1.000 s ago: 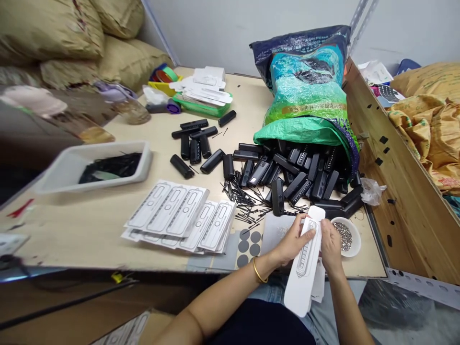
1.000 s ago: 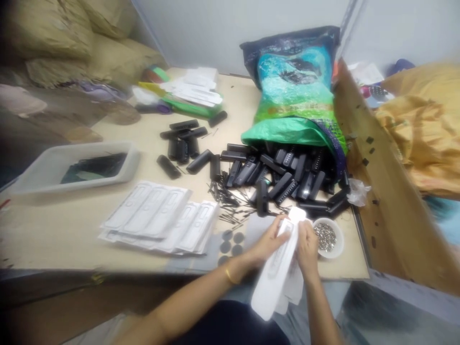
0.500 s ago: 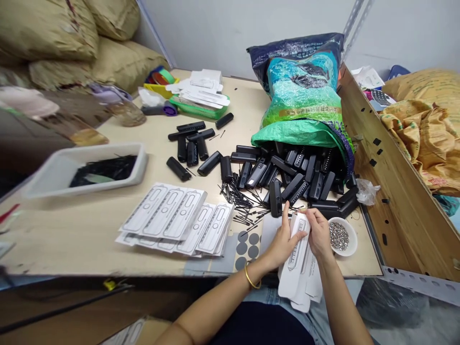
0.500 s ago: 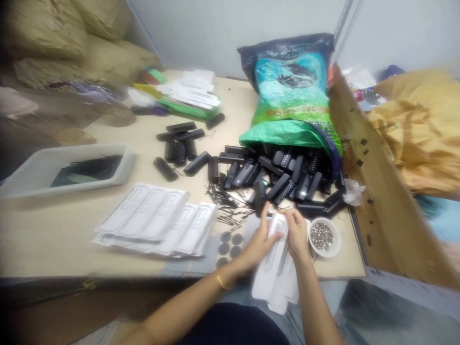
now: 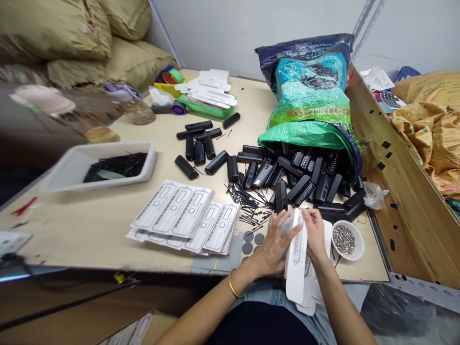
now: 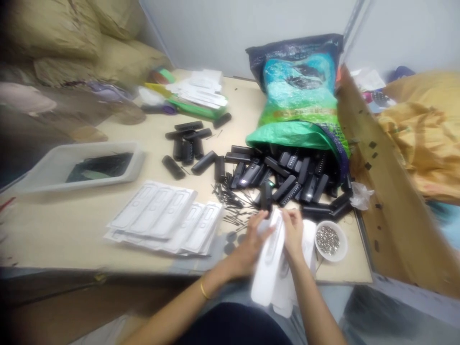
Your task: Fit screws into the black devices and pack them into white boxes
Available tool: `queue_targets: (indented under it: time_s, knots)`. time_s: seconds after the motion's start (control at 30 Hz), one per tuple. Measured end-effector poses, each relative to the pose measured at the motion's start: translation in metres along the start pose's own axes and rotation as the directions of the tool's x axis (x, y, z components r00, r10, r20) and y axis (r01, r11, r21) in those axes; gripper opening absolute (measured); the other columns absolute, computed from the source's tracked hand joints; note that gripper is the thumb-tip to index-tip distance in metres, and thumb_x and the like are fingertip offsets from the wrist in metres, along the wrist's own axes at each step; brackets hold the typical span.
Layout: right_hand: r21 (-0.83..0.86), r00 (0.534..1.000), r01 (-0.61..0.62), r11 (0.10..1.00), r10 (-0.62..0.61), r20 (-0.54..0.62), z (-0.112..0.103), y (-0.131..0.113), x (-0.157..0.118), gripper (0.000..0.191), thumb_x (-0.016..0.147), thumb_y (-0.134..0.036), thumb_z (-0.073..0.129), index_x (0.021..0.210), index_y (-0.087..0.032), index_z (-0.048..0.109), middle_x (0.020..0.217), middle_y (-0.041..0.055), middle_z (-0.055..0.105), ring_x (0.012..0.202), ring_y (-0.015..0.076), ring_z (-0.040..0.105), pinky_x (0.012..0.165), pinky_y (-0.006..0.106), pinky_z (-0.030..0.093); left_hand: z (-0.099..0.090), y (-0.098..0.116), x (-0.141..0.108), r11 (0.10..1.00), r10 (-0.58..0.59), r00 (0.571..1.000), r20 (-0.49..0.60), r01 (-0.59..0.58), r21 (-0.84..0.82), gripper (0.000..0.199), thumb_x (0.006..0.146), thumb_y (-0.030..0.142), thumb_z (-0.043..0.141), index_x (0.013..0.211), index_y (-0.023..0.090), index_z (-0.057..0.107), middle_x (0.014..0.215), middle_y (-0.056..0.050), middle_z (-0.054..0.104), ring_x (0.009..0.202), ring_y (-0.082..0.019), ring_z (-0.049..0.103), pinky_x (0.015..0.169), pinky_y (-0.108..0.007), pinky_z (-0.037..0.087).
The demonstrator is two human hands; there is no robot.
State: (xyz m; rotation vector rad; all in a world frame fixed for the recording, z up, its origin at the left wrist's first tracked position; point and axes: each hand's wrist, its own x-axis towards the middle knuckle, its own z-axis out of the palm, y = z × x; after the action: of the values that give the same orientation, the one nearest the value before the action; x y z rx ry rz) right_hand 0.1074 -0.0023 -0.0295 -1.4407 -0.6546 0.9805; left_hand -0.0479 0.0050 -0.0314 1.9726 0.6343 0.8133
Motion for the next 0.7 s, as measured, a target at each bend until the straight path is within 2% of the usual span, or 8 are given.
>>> queue_targets:
  time_s: [0.1,0.17,0.27,0.37,0.47,0.53,0.6,0.7]
  knots:
    - [-0.302,0.989,0.141,0.943,-0.118,0.093,0.023,0.004,0.010,0.023,0.083,-0.043,0.053,0.082,-0.020,0.052,0.083,0.0034,0.062,0.076,0.0170,0.057,0.071,0.030,0.047,0.000,-0.006,-0.008,0.996,0.085,0.986,-0.146,-0.081,0.033,0.048,0.071,0.024,0.069,0.116,0.023,0.051,0.122,-0.011,0.053,0.122,-0.031,0.046,0.110,-0.059,0.019]
    - [-0.608,0.974,0.227,0.760,-0.187,0.130,0.036,0.007,0.017,0.019,0.083,-0.038,0.054,0.089,-0.019,0.054,0.088,0.0078,0.063,0.087,0.0222,0.055,0.080,0.036,0.044,-0.002,-0.006,-0.008,0.981,-0.122,0.938,-0.326,0.064,-0.185,0.053,0.072,0.027,0.067,0.119,0.023,0.043,0.107,-0.008,0.059,0.104,-0.025,0.059,0.102,-0.053,0.037]
    - [-0.836,0.963,0.261,0.483,-0.189,0.192,0.047,0.014,0.028,0.024,0.078,-0.029,0.060,0.099,-0.017,0.055,0.092,0.0135,0.065,0.097,0.0293,0.053,0.087,0.043,0.040,-0.011,-0.006,0.000,0.747,-0.558,0.748,-0.361,0.263,-0.610,0.068,0.074,0.036,0.066,0.129,0.023,0.028,0.108,-0.008,0.059,0.096,-0.023,0.062,0.087,-0.043,0.050]
    - [-0.753,0.966,0.258,0.606,-0.153,0.208,0.038,0.018,0.040,0.034,0.077,-0.033,0.061,0.107,-0.018,0.053,0.097,0.0124,0.065,0.095,0.0282,0.056,0.085,0.042,0.043,-0.020,-0.011,0.008,0.618,-0.682,0.679,-0.271,0.336,-0.711,0.080,0.065,0.039,0.073,0.129,0.022,0.029,0.115,-0.011,0.057,0.103,-0.026,0.059,0.088,-0.040,0.049]
    - [-0.443,0.979,0.165,0.881,-0.090,0.185,0.005,0.005,0.051,0.037,0.081,-0.043,0.056,0.110,-0.020,0.051,0.094,0.0075,0.065,0.086,0.0225,0.062,0.078,0.038,0.049,-0.028,-0.016,0.011,0.716,-0.656,0.710,-0.258,0.475,-0.512,0.093,0.056,0.032,0.080,0.132,0.020,0.029,0.121,-0.012,0.055,0.111,-0.028,0.055,0.093,-0.042,0.045]
    - [-0.287,0.978,0.178,0.941,-0.136,0.160,-0.024,-0.015,0.054,0.037,0.084,-0.043,0.053,0.114,-0.022,0.050,0.098,0.0068,0.065,0.089,0.0210,0.062,0.079,0.037,0.050,-0.034,-0.016,0.012,0.790,-0.602,0.769,-0.213,0.536,-0.298,0.092,0.059,0.030,0.078,0.136,0.020,0.029,0.122,-0.013,0.054,0.111,-0.029,0.053,0.094,-0.043,0.044]
    - [-0.317,0.948,0.301,0.899,-0.246,0.200,-0.047,-0.042,0.051,0.035,0.083,-0.039,0.057,0.116,-0.025,0.052,0.108,0.0061,0.062,0.096,0.0208,0.060,0.085,0.039,0.048,-0.041,-0.012,0.012,0.853,-0.521,0.839,-0.158,0.515,-0.085,0.086,0.064,0.025,0.071,0.139,0.022,0.028,0.123,-0.012,0.054,0.109,-0.029,0.054,0.092,-0.044,0.045]
    - [-0.522,0.814,0.562,0.642,-0.314,0.489,-0.058,-0.081,0.036,0.025,0.081,-0.029,0.062,0.106,-0.028,0.064,0.111,0.0061,0.060,0.104,0.0231,0.054,0.095,0.044,0.042,-0.046,-0.004,0.015,0.888,-0.422,0.905,-0.057,0.425,0.173,0.081,0.067,0.021,0.062,0.141,0.027,0.030,0.119,-0.009,0.054,0.098,-0.027,0.057,0.082,-0.042,0.049]
